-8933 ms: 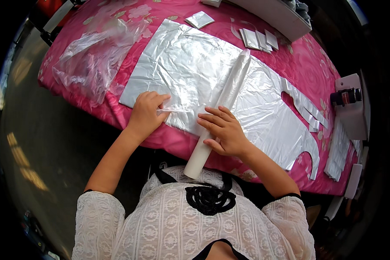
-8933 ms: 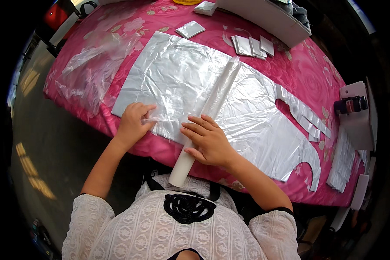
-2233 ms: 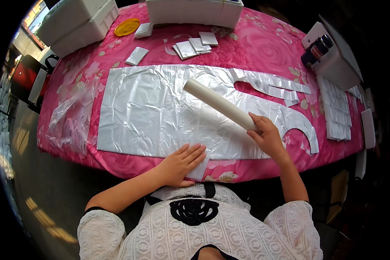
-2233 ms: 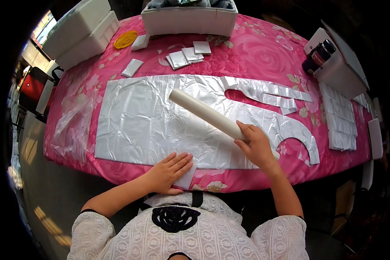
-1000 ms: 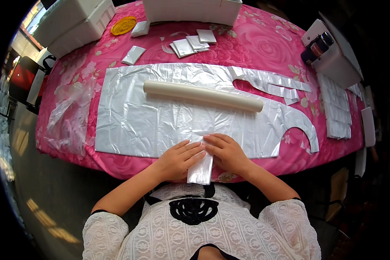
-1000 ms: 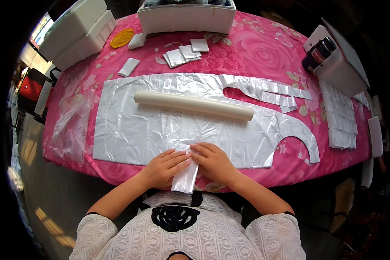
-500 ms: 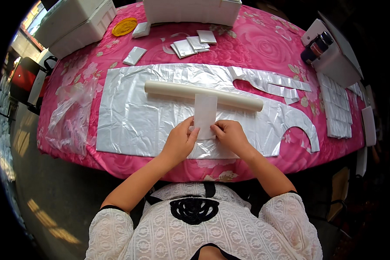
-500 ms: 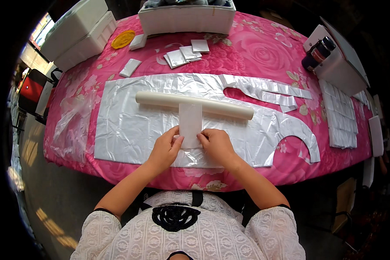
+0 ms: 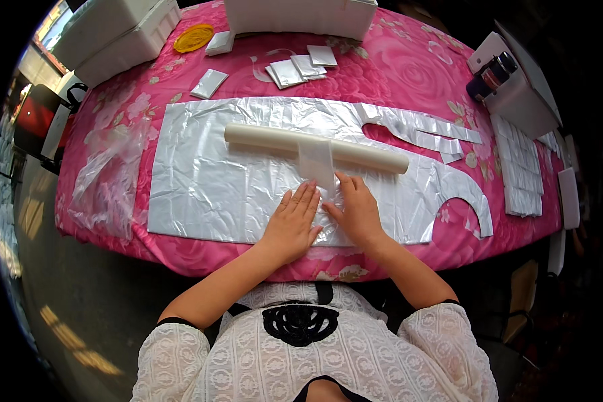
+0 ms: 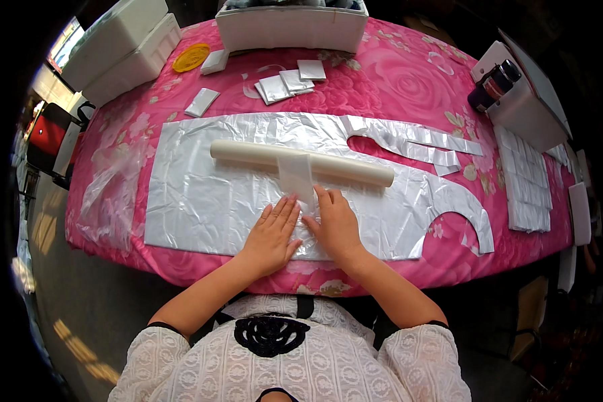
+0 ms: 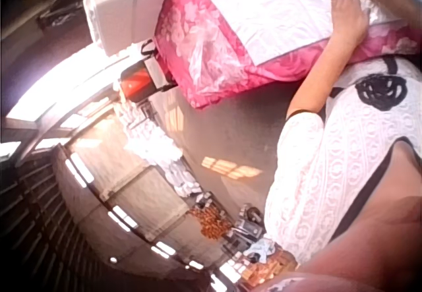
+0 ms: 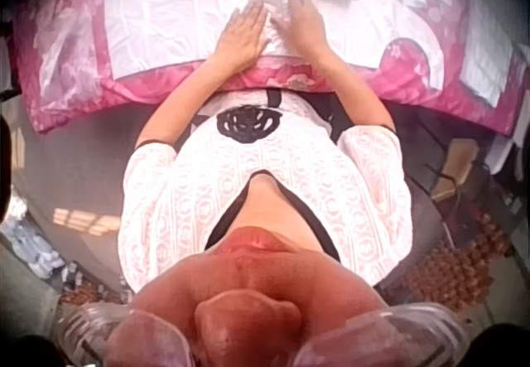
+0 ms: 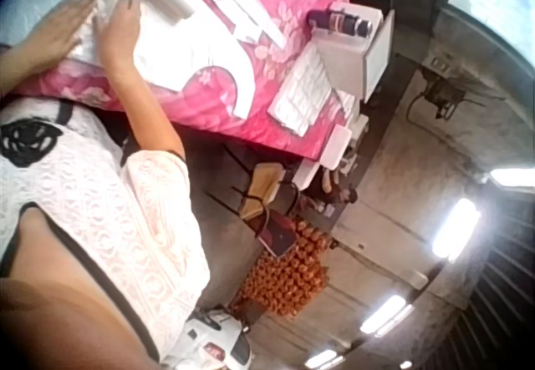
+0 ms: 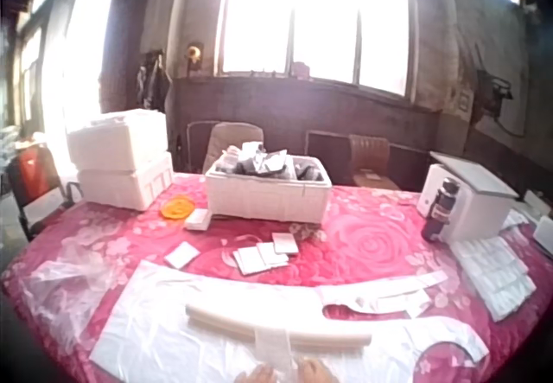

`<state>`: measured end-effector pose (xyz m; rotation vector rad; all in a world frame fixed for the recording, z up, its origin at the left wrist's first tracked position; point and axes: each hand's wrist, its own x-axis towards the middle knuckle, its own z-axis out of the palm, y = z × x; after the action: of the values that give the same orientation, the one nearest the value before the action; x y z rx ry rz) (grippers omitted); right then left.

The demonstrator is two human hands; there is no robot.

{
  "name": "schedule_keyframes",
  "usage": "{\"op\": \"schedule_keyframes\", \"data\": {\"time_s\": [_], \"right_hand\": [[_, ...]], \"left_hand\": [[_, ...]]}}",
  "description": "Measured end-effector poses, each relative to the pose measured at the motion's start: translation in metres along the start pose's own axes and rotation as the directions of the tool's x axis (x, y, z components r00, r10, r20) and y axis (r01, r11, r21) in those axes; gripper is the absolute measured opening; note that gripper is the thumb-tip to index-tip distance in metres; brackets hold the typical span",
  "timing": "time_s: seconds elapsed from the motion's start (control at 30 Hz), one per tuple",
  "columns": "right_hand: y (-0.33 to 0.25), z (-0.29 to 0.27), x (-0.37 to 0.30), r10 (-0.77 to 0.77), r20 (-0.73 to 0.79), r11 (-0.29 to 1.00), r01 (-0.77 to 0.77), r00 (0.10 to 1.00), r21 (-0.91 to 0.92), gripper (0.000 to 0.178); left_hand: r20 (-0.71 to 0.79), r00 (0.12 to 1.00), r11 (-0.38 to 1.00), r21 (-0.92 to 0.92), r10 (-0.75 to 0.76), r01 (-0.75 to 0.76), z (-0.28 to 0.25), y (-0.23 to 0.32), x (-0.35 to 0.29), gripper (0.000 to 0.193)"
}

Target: The person repeatedly wraps small white rectangular items in clear plastic film. They unroll a sheet of film, place an item on it, fold the film around the item, and set the wrapped unit aside. The process is repeated multiple times on a pink floral tablecloth.

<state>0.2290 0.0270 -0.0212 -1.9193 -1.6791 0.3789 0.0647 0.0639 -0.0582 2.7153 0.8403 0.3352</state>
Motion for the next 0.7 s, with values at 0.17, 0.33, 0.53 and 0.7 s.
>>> {"op": "schedule_keyframes", "data": {"time_s": [0.17,0.33,0.53,0.7], "right_hand": [[0.033,0.008,0.005,-0.511,0.022,0.837,0.503,0.859,-0.216,0.047],[0.036,0.004,0.017,-0.512,0.139,0.850,0.523,0.848,-0.057,0.044],[0.038,-0.005,0.027,-0.458,0.206,0.887,0.460,0.865,0.040,0.044],[0.040,0.000,0.020,-0.511,0.133,0.859,0.511,0.849,0.034,0.037]], "left_hand": [[-0.077,0.997,0.999,-0.031,0.016,-0.018,-0.007,-0.004,0.009,0.058],[-0.192,0.978,0.994,0.083,0.088,-0.073,-0.002,-0.010,0.020,0.049],[-0.207,0.964,0.977,0.165,0.167,-0.134,-0.005,-0.015,0.028,0.038],[-0.179,0.970,0.986,0.020,0.165,-0.164,-0.015,-0.011,0.018,0.034]]}}
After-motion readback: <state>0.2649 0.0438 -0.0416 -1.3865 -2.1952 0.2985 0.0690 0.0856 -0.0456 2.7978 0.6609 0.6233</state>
